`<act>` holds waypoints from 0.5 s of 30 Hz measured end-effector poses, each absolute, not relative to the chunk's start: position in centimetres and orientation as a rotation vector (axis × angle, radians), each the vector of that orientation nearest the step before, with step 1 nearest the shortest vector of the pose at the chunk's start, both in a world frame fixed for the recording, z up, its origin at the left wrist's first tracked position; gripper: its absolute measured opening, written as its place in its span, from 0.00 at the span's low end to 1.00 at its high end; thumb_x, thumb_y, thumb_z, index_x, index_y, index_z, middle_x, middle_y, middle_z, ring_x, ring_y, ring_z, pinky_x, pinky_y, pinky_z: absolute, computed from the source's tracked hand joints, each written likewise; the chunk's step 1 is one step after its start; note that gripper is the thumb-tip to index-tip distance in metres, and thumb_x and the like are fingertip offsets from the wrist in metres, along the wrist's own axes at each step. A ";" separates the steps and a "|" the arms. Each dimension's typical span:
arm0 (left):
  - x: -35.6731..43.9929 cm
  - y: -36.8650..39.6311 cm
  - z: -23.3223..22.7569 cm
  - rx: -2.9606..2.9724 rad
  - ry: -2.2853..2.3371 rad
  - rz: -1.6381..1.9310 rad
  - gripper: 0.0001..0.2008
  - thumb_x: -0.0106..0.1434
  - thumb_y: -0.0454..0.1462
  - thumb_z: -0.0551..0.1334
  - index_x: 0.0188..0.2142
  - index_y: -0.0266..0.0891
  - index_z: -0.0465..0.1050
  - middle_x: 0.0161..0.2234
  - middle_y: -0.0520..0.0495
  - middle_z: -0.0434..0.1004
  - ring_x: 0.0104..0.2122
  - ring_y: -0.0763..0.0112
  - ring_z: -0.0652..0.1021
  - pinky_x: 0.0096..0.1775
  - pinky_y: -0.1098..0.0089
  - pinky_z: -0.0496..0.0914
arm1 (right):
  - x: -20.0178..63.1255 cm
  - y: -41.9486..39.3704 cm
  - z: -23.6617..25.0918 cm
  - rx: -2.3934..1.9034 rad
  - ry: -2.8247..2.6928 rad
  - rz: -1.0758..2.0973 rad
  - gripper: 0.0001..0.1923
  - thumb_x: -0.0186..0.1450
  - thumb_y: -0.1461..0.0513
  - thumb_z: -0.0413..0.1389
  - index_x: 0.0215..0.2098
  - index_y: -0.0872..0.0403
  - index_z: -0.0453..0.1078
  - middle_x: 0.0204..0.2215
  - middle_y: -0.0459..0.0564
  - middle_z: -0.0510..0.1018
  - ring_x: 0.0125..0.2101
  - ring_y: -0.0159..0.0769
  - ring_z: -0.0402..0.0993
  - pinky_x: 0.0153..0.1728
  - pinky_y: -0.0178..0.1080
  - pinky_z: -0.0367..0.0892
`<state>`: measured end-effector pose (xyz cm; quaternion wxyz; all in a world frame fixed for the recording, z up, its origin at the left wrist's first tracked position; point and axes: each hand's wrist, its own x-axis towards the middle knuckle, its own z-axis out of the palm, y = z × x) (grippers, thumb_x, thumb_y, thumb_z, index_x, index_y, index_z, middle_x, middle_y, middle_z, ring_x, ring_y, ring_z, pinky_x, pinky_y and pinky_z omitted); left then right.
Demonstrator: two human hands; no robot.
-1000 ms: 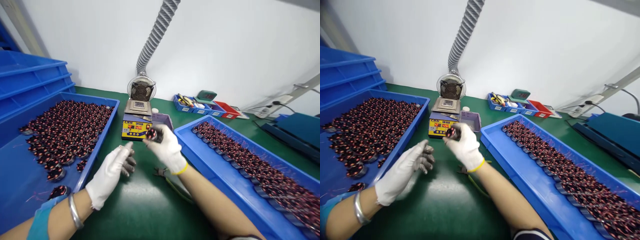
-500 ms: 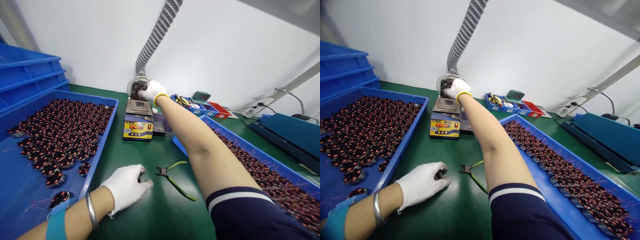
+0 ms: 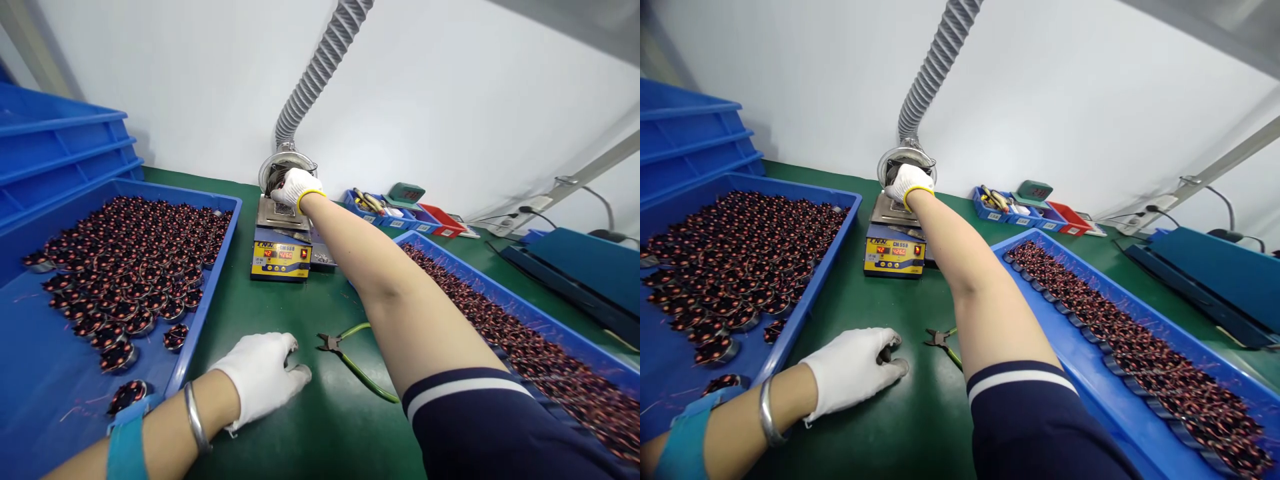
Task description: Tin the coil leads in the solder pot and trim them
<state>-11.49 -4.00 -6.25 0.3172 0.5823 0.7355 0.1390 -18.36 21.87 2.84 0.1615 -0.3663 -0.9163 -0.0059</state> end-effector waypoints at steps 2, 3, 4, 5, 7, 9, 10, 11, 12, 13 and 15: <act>-11.5 -4.1 -6.3 1.540 1.934 0.362 0.17 0.56 0.50 0.53 0.38 0.46 0.72 0.36 0.45 0.79 0.36 0.55 0.78 0.36 0.63 0.68 | -18.3 21.7 2.8 -1.038 -2.623 -0.016 0.22 0.54 0.57 0.58 0.44 0.62 0.69 0.40 0.59 0.74 0.45 0.51 0.71 0.44 0.48 0.67; -11.4 -4.1 -6.3 1.543 1.933 0.360 0.17 0.56 0.50 0.53 0.38 0.45 0.72 0.36 0.45 0.79 0.36 0.55 0.78 0.36 0.63 0.68 | -18.2 21.6 2.9 -1.035 -2.626 -0.007 0.22 0.55 0.57 0.58 0.43 0.62 0.69 0.40 0.59 0.74 0.45 0.51 0.71 0.44 0.48 0.67; -11.4 -4.1 -6.3 1.546 1.931 0.360 0.17 0.56 0.50 0.53 0.38 0.45 0.72 0.36 0.45 0.79 0.36 0.55 0.78 0.36 0.62 0.68 | -18.2 21.6 2.9 -1.033 -2.626 0.008 0.21 0.55 0.56 0.58 0.43 0.61 0.69 0.40 0.59 0.74 0.45 0.51 0.71 0.44 0.48 0.66; -11.4 -4.2 -6.3 1.548 1.928 0.360 0.17 0.56 0.50 0.53 0.38 0.45 0.72 0.36 0.45 0.79 0.35 0.55 0.78 0.36 0.62 0.68 | -18.2 21.6 3.0 -1.034 -2.622 0.027 0.21 0.56 0.56 0.58 0.43 0.62 0.69 0.39 0.59 0.74 0.45 0.50 0.71 0.44 0.48 0.66; -11.5 -4.2 -6.2 1.545 1.926 0.361 0.17 0.56 0.50 0.53 0.39 0.45 0.72 0.36 0.45 0.79 0.36 0.55 0.78 0.37 0.62 0.68 | -18.1 21.7 3.3 -1.028 -2.613 0.062 0.22 0.57 0.55 0.56 0.44 0.62 0.69 0.39 0.59 0.73 0.45 0.49 0.70 0.44 0.47 0.65; -11.6 -4.1 -6.2 1.533 1.922 0.363 0.18 0.56 0.50 0.54 0.40 0.45 0.72 0.37 0.45 0.79 0.37 0.55 0.78 0.38 0.62 0.69 | -18.0 21.8 3.8 -1.012 -2.598 0.075 0.22 0.58 0.54 0.54 0.45 0.63 0.68 0.40 0.59 0.73 0.45 0.47 0.70 0.45 0.47 0.64; -11.6 -4.1 -6.1 1.526 1.920 0.363 0.18 0.56 0.50 0.54 0.41 0.45 0.72 0.38 0.44 0.79 0.38 0.55 0.78 0.38 0.61 0.69 | -17.8 21.9 4.2 -1.003 -2.588 0.076 0.22 0.58 0.54 0.54 0.45 0.63 0.68 0.40 0.59 0.73 0.45 0.46 0.69 0.44 0.46 0.64; -11.6 -4.1 -6.1 1.521 1.919 0.360 0.19 0.56 0.50 0.54 0.41 0.45 0.72 0.39 0.44 0.79 0.38 0.55 0.78 0.39 0.61 0.69 | -17.6 21.9 4.6 -0.991 -2.581 0.082 0.21 0.58 0.54 0.53 0.44 0.62 0.69 0.40 0.58 0.73 0.44 0.46 0.70 0.44 0.45 0.64; -11.7 -4.1 -6.1 1.517 1.918 0.356 0.19 0.56 0.50 0.54 0.42 0.45 0.72 0.39 0.44 0.79 0.38 0.55 0.78 0.39 0.61 0.69 | -17.4 21.9 5.0 -0.975 -2.574 0.096 0.20 0.58 0.54 0.53 0.43 0.61 0.69 0.40 0.57 0.73 0.43 0.45 0.70 0.43 0.45 0.65; -11.7 -4.0 -6.1 1.515 1.918 0.349 0.19 0.56 0.50 0.54 0.42 0.45 0.72 0.39 0.44 0.79 0.38 0.55 0.78 0.39 0.61 0.69 | -17.0 21.9 5.4 -0.954 -2.571 0.128 0.19 0.58 0.54 0.54 0.41 0.59 0.70 0.38 0.56 0.73 0.41 0.44 0.70 0.42 0.44 0.65; -11.7 -4.0 -6.1 1.509 1.919 0.337 0.20 0.55 0.50 0.54 0.42 0.44 0.72 0.40 0.43 0.79 0.39 0.54 0.78 0.41 0.61 0.69 | -16.0 21.6 6.2 -0.897 -2.574 0.218 0.17 0.58 0.53 0.54 0.38 0.58 0.71 0.35 0.54 0.74 0.38 0.42 0.71 0.41 0.42 0.65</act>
